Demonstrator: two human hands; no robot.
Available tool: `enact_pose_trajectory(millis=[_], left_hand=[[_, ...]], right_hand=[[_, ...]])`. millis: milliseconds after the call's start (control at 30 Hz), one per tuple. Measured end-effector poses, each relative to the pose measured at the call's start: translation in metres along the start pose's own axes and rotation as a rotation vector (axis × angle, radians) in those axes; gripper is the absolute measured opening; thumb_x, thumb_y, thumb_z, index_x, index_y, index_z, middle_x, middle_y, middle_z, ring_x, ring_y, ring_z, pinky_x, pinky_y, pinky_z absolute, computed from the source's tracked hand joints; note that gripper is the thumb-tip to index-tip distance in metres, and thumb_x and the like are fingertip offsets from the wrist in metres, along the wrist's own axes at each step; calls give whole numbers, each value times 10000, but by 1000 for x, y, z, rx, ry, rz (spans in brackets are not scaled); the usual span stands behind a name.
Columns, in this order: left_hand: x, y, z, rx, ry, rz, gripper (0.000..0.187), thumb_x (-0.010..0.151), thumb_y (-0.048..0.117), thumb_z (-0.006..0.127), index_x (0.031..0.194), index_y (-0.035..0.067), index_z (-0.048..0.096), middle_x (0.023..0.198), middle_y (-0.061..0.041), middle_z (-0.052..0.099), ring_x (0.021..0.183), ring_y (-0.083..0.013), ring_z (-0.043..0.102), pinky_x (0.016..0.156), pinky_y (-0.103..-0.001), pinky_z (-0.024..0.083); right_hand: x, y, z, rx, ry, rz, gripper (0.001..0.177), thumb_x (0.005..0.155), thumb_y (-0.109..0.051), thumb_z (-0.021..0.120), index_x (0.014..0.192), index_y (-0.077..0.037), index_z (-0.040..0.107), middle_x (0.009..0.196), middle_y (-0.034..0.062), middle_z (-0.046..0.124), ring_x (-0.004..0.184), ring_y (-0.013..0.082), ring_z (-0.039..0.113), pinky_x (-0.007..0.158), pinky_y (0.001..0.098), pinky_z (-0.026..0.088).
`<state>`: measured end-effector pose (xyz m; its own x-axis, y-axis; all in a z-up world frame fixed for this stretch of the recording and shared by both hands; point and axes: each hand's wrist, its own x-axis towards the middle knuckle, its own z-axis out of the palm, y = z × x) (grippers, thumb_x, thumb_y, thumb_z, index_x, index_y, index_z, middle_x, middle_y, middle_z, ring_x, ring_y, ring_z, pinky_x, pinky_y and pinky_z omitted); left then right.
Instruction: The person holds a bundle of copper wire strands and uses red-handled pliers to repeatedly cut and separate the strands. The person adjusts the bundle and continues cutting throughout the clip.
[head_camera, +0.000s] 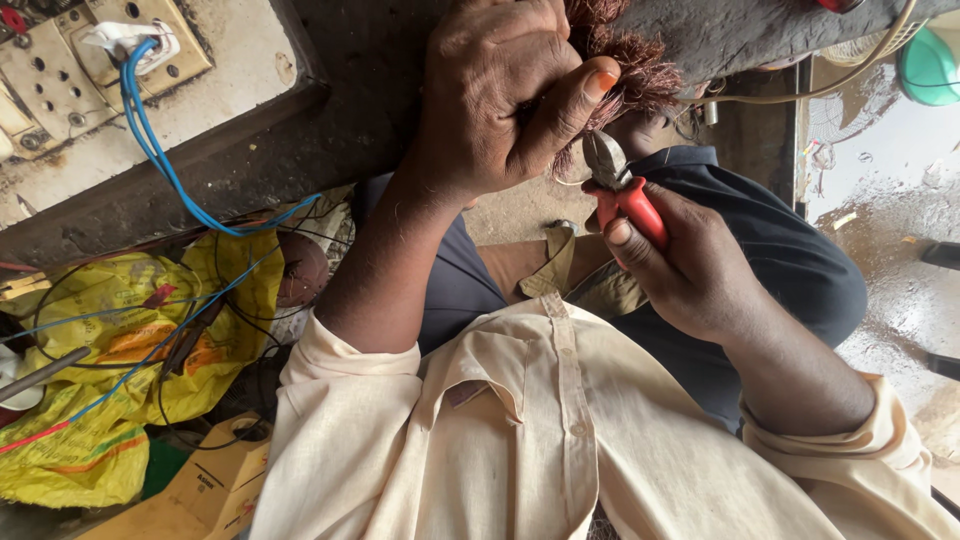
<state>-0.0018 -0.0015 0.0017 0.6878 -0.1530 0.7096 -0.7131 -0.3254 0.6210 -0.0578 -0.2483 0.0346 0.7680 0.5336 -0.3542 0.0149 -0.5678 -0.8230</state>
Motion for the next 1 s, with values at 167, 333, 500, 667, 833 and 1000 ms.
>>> enact_pose_trajectory(millis=[167, 333, 500, 667, 833, 1000], left_hand=[[-1, -1, 1, -25, 13, -3, 420, 1134, 236, 681, 749, 80, 615, 723, -52, 551, 744, -197, 597, 715, -345, 459], [0, -2, 2, -28, 25, -4, 417, 1130, 232, 683, 752, 73, 609, 726, -59, 549, 739, -195, 596, 694, -351, 451], [-2, -1, 2, -55, 23, -48, 435, 1120, 195, 686, 723, 60, 569, 696, -70, 510, 692, -202, 562, 647, -352, 428], [2, -3, 3, -30, 27, -1, 418, 1112, 173, 676, 732, 58, 547, 714, -72, 515, 706, -212, 567, 662, -354, 432], [4, 1, 3, 18, 47, -20, 395, 1093, 130, 689, 734, 52, 543, 709, -70, 533, 682, -216, 553, 666, -358, 423], [3, 4, 4, 50, 50, -53, 401, 1088, 124, 697, 735, 41, 525, 708, -75, 526, 686, -226, 546, 680, -353, 427]], right_hand=[[0, 0, 2, -67, 20, -40, 366, 1042, -294, 585, 1298, -34, 624, 965, 67, 649, 821, 122, 618, 743, 306, 511], [2, 15, 8, 323, -52, -30, 380, 1062, -275, 565, 1349, -27, 555, 1041, 8, 624, 949, 101, 624, 850, 287, 554], [9, 34, 26, 606, -42, 51, 347, 1050, -222, 647, 1333, -32, 580, 961, -22, 574, 844, 71, 543, 755, 247, 491], [16, 44, 41, 275, 108, 48, 296, 987, -141, 746, 1233, -33, 621, 948, -29, 587, 834, 62, 506, 742, 242, 470], [30, 55, 56, 441, 141, -63, 264, 966, -98, 730, 1187, -33, 602, 1033, -42, 632, 944, 36, 581, 845, 218, 510], [38, 66, 61, 338, 194, -168, 209, 979, -62, 714, 1158, -34, 610, 953, -12, 637, 867, 54, 588, 778, 229, 505]])
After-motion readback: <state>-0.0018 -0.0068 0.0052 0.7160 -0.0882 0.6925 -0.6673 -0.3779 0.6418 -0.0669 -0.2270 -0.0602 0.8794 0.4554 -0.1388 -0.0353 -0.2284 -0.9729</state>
